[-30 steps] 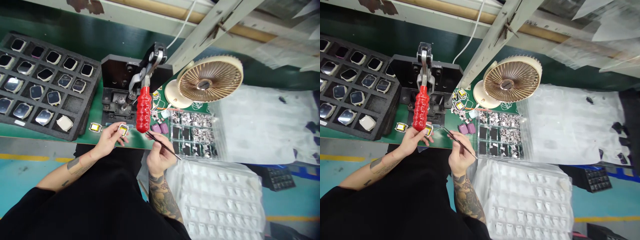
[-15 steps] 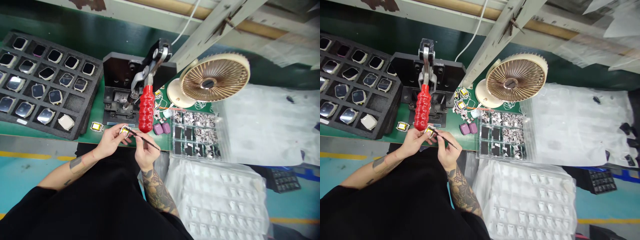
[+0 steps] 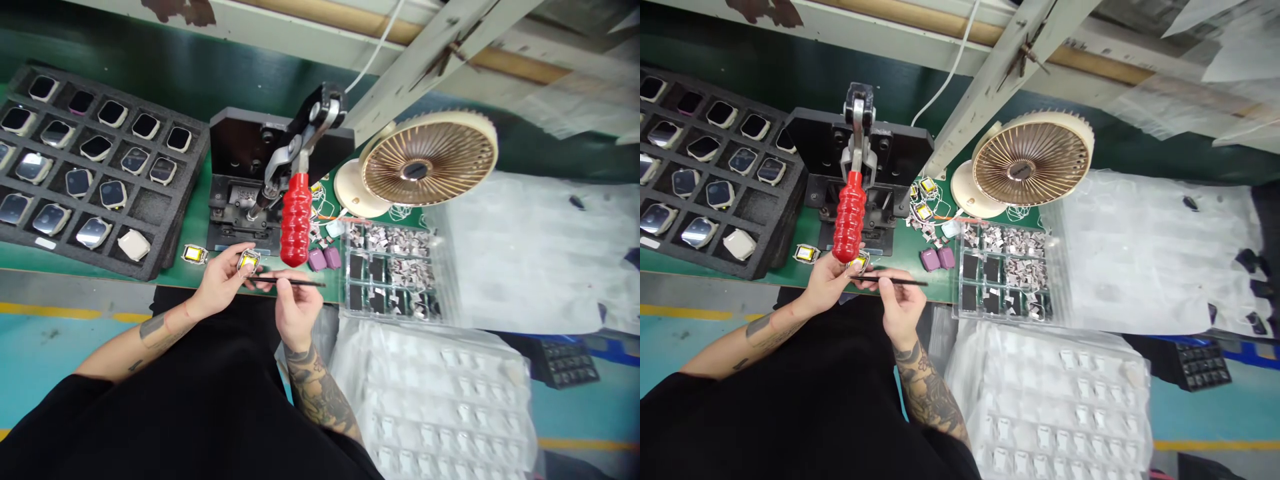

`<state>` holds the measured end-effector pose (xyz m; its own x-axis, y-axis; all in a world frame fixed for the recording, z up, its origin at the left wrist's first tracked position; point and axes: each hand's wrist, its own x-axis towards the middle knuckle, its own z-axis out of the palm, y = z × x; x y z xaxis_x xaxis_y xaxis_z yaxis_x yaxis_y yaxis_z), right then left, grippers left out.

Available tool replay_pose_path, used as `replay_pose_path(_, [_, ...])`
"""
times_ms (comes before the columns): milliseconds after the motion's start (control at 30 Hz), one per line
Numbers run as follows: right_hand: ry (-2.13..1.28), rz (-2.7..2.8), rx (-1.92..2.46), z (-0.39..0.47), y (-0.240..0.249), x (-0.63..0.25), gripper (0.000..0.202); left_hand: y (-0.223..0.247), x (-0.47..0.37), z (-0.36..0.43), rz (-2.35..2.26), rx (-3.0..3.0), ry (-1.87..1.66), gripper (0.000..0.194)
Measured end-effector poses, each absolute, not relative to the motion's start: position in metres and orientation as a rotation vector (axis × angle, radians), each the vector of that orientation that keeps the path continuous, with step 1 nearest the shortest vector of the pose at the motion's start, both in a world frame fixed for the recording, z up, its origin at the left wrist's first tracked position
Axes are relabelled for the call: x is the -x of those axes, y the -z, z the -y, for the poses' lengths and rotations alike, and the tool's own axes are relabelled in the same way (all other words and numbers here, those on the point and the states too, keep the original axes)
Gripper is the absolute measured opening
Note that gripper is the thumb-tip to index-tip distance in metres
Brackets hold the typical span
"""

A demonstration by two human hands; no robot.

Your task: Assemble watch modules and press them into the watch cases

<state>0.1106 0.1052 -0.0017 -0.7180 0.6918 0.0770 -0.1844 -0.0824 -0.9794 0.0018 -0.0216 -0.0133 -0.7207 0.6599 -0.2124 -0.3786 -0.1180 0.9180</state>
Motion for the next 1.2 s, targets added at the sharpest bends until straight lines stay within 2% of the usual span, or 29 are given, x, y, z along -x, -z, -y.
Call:
replay_pose_path(167, [-1.524, 1.549, 0.648, -0.113, 0.004, -0.114, 0.018, 0.007, -0.002, 0.018, -1.437, -0.237, -1.940, 0.062])
replay_pose_path(433, [-1.716, 1.497, 0.763, -0.114, 0.018, -0.110, 0.024, 0.002, 0.006, 0.021, -1.353, -0.200, -1.916, 0.069])
replay_pose_path(600, [-1.658, 1.481, 0.737, -0.113, 0.013, -0.108, 0.025, 0.001, 0.006, 0.020, -1.363, -0.218, -1.911, 0.069])
replay_pose_path(767, [-1.770, 1.465, 0.692, -0.107, 0.001, -0.113, 0.022, -0.005, 0.008, 0.018, -1.396, -0.174, -1.908, 0.065])
replay_pose_path(933, [-1.854, 1.494, 0.476, -0.191, -0.037, -0.163, 0.027, -0.011, 0.004, 0.016, -1.511, -0.215, -1.864, 0.059])
replay_pose_path(1000, [-1.685, 1.538, 0.414, -0.250, -0.056, -0.188, 0.034, -0.010, 0.003, 0.016, -1.550, -0.268, -1.835, 0.061])
replay_pose_path(1067, [-1.267, 1.444, 0.565, -0.304, -0.070, -0.205, 0.036, -0.008, 0.002, 0.018, -1.586, -0.321, -1.796, 0.061])
replay_pose_path(1133, [-0.884, 1.222, 0.725, -0.335, -0.075, -0.208, 0.037, -0.004, 0.003, 0.019, -1.609, -0.380, -1.738, 0.053])
replay_pose_path(1200, [-0.744, 1.175, 0.828, -0.334, -0.069, -0.199, 0.041, -0.001, 0.004, 0.019, -1.618, -0.448, -1.674, 0.043])
